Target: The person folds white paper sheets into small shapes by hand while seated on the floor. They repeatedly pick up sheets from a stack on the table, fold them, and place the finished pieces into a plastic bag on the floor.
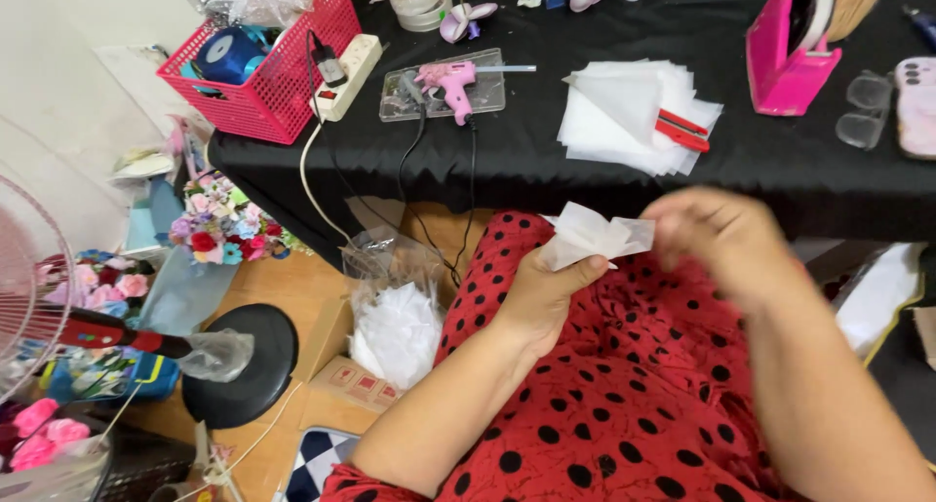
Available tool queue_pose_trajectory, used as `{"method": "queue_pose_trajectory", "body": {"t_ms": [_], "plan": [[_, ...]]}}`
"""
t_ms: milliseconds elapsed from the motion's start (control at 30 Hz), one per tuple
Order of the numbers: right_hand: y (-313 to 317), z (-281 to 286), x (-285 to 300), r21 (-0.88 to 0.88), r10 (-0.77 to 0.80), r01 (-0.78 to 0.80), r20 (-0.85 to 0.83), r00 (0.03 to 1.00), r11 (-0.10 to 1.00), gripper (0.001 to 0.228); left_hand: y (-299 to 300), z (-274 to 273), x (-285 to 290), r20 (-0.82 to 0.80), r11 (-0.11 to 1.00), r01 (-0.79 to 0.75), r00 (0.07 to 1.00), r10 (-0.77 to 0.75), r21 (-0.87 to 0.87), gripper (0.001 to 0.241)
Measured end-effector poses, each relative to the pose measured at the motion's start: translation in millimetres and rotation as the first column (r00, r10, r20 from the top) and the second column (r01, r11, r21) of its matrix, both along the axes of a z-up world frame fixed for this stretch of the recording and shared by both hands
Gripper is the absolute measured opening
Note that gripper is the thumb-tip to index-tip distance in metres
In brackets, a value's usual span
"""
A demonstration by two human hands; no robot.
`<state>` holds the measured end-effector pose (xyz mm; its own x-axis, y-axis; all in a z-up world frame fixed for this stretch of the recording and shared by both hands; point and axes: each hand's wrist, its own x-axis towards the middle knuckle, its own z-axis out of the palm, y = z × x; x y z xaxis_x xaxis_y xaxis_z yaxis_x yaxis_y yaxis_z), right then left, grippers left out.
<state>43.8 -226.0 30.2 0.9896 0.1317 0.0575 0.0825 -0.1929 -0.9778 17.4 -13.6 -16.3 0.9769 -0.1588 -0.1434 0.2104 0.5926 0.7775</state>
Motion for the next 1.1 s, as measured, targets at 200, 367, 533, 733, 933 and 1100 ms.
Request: {"method": "queue_pose_trajectory", "body": {"t_ms": [200, 367, 533, 733, 933, 1100], "plan": [[-127.5, -12.7, 131.8, 0.106, -0.559, 0.553, 0.272, 0.783, 0.826, 0.01, 8.0, 7.7, -1.4, -0.1, 0.998, -0.065, 0.993, 0.064, -0.007, 0.046], [-169.2, -11.4, 181.8, -0.212, -0.65, 0.706, 0.282, 0.706, 0.675, 0.02, 7.1, -3.2, 0.9, -0.153, 0.998, -0.065, 0.986, 0.062, -0.018, 0.05], [-193.1, -26.7, 236.9, -0.341, -0.699, 0.712, 0.184, 0.691, 0.614, 0.039, 5.9, -8.8, -1.2, -0.13, 0.998, -0.048, 0.991, 0.043, -0.035, 0.049], [-174.9, -7.6, 246.9, -0.5, -0.714, 0.594, -0.072, 0.696, 0.63, 0.046, 12.9, -3.1, -5.3, -0.12, 0.999, -0.029, 0.992, 0.027, -0.02, 0.052], [-190.5, -25.6, 256.5, -0.356, -0.802, 0.759, 0.044, 0.596, 0.545, 0.016, 13.4, -10.1, -6.6, -0.116, 1.0, -0.015, 0.993, 0.016, 0.014, 0.049], [-168.2, 6.5, 239.1, -0.239, -0.809, 0.782, -0.034, 0.586, 0.576, 0.005, 12.2, -18.7, -6.8, -0.067, 1.0, 0.014, 0.998, -0.014, 0.005, 0.042]]}}
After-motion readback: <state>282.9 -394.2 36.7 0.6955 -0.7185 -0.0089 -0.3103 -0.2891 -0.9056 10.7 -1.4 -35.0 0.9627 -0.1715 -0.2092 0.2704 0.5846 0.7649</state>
